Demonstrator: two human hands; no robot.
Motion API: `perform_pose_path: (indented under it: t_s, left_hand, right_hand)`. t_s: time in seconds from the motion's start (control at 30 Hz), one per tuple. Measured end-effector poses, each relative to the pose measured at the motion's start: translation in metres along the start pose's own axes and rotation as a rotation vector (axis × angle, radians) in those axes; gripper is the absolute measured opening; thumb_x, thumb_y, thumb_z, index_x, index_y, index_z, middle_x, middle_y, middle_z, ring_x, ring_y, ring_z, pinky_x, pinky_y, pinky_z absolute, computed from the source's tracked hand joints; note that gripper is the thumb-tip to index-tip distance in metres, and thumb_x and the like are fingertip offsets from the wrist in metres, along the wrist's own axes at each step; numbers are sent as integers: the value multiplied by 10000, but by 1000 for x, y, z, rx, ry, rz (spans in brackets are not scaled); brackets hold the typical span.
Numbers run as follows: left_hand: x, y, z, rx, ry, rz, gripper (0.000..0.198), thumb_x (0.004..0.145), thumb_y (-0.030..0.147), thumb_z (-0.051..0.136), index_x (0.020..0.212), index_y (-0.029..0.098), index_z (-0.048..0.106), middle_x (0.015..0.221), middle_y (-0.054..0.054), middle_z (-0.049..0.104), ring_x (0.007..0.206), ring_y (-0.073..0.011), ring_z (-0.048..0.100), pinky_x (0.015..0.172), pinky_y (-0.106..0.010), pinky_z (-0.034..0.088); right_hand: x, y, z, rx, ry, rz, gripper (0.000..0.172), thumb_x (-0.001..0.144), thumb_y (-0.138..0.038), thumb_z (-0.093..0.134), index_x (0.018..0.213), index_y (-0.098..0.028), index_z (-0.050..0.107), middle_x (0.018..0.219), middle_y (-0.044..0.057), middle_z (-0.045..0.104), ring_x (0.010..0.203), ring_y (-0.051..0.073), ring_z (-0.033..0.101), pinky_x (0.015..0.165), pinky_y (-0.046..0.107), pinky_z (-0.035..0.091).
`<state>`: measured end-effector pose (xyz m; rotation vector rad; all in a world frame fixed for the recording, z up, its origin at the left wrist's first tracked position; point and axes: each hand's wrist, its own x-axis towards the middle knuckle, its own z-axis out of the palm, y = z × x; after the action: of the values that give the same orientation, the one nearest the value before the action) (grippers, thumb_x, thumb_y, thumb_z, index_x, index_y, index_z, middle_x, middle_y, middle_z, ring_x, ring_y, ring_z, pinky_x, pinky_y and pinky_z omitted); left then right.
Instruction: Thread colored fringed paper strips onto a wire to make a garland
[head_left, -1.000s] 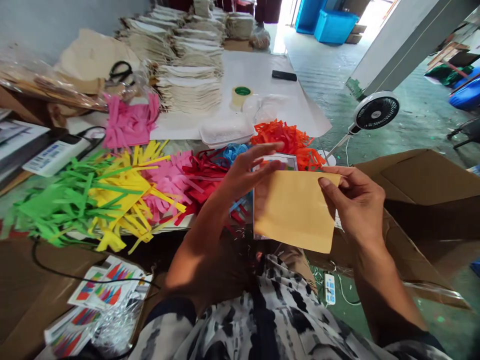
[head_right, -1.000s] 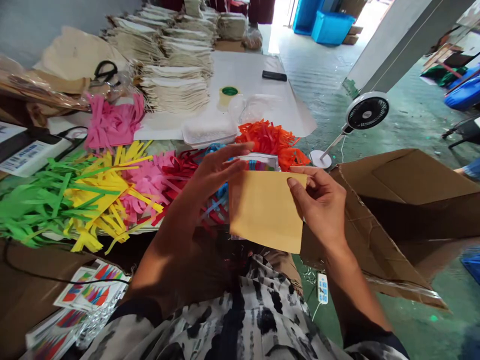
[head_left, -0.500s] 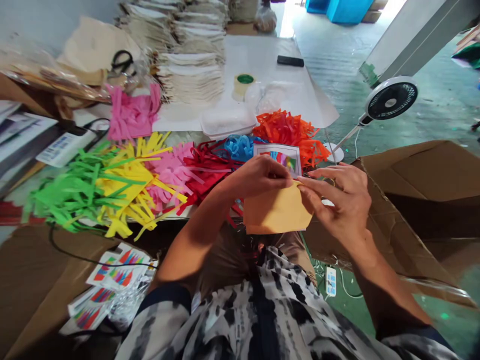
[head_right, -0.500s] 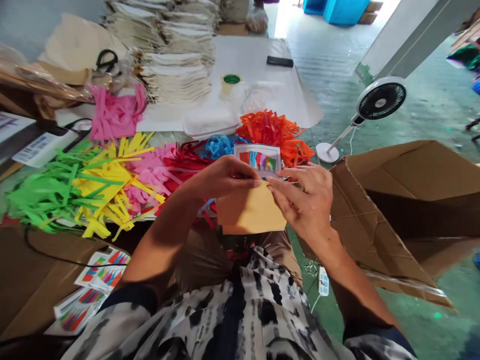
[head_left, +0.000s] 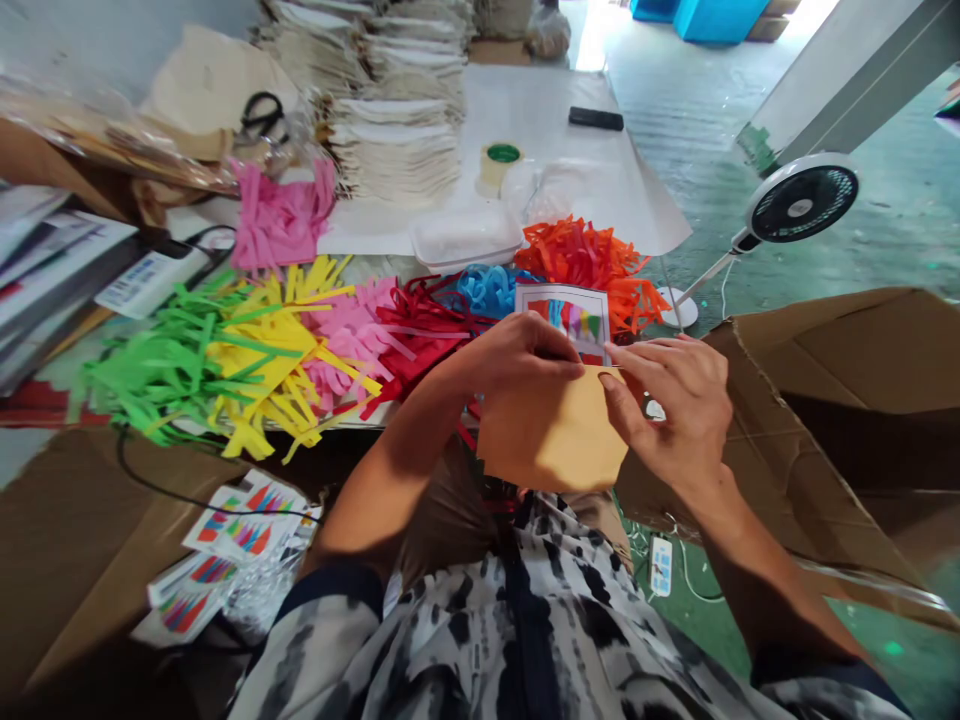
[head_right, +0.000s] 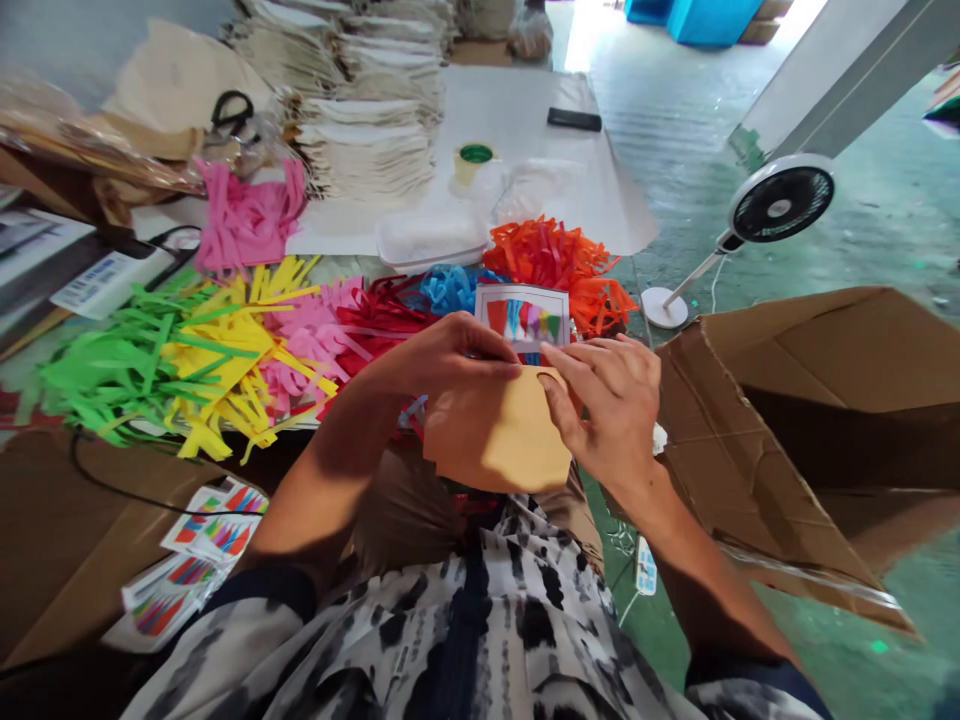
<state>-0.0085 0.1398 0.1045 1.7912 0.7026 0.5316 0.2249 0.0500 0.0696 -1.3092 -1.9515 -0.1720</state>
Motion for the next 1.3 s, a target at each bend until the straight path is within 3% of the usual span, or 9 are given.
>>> perform_pose_path:
  t_s: [0.33,0.47,0.53,0.63,0.77,0.87,0.97,1.13,1.3]
  left_hand:
    - [1,-4,-1,57,-20,29,313,881,430,710,807,158,847,709,-10,705,689,-133,578,652,-257,427]
    - [-8,-4,-11,7,41,-21,369,891,501,733,804,156,834,719,-20,701,667,-138,584,612,-263,420]
    - [-18,-8,-29,20,175,-64,374,908,515,730,833,163,829,742,-29,714,670,-142,594,605,-266,427]
    - [-38,-22,-71,100,588,-115,295,922,448,717,1001,188,831,832,-41,755,750,-164,641,659,-276,484]
    - [-69,-55,-131,420,979,-322,368,933,365,677,1259,220,769,822,-37,717,824,-209,652,754,-348,512]
    - [-76,-71,-147,757,1118,-489,399,953,398,692,1310,224,727,1064,-77,736,1098,-295,628,942,-462,477]
    - [-59,-69,-123,952,1087,-360,414,1012,466,665,1352,229,687,1393,-86,652,1407,-349,438,1094,-519,372]
    - [9,-64,-44,745,711,-93,476,1032,478,646,1416,198,668,1260,-126,726,1240,-309,622,1133,-429,433]
    - [52,-80,-7,488,651,-199,895,769,645,901,1489,205,604,1333,-181,679,1322,-408,602,1153,-479,425]
  right_hand:
    - [1,-2,5,4,31,-106,186,938,-247,750,1065,-381,774,1067,-25,828,1095,263,739,1091,532,472]
    - [3,-13,5,165,74,-64,210,915,-230,762,1071,-371,762,1077,-10,824,1094,280,744,1080,562,511]
    - [6,-18,1,331,210,40,194,909,-234,764,1047,-370,774,1044,5,812,1076,296,740,1058,585,533]
    - [12,-18,-5,547,386,257,134,896,-259,789,976,-366,809,1058,52,779,1110,334,714,1057,622,525]
    - [14,-3,-3,690,319,406,143,848,-272,846,951,-370,828,1136,83,756,1190,346,685,1065,604,514]
    - [9,13,7,781,312,519,159,777,-247,906,890,-310,813,1123,73,762,1177,308,697,1045,543,532]
    - [2,25,25,862,284,625,195,769,-270,917,906,-273,778,1149,49,753,1170,255,701,1078,491,528]
    - [-5,36,67,815,229,663,493,765,-346,911,1184,-287,658,1329,46,688,1276,232,660,1171,513,474]
    - [-9,38,101,800,219,720,621,763,-373,895,1263,-293,535,1438,85,616,1353,235,625,1144,506,515]
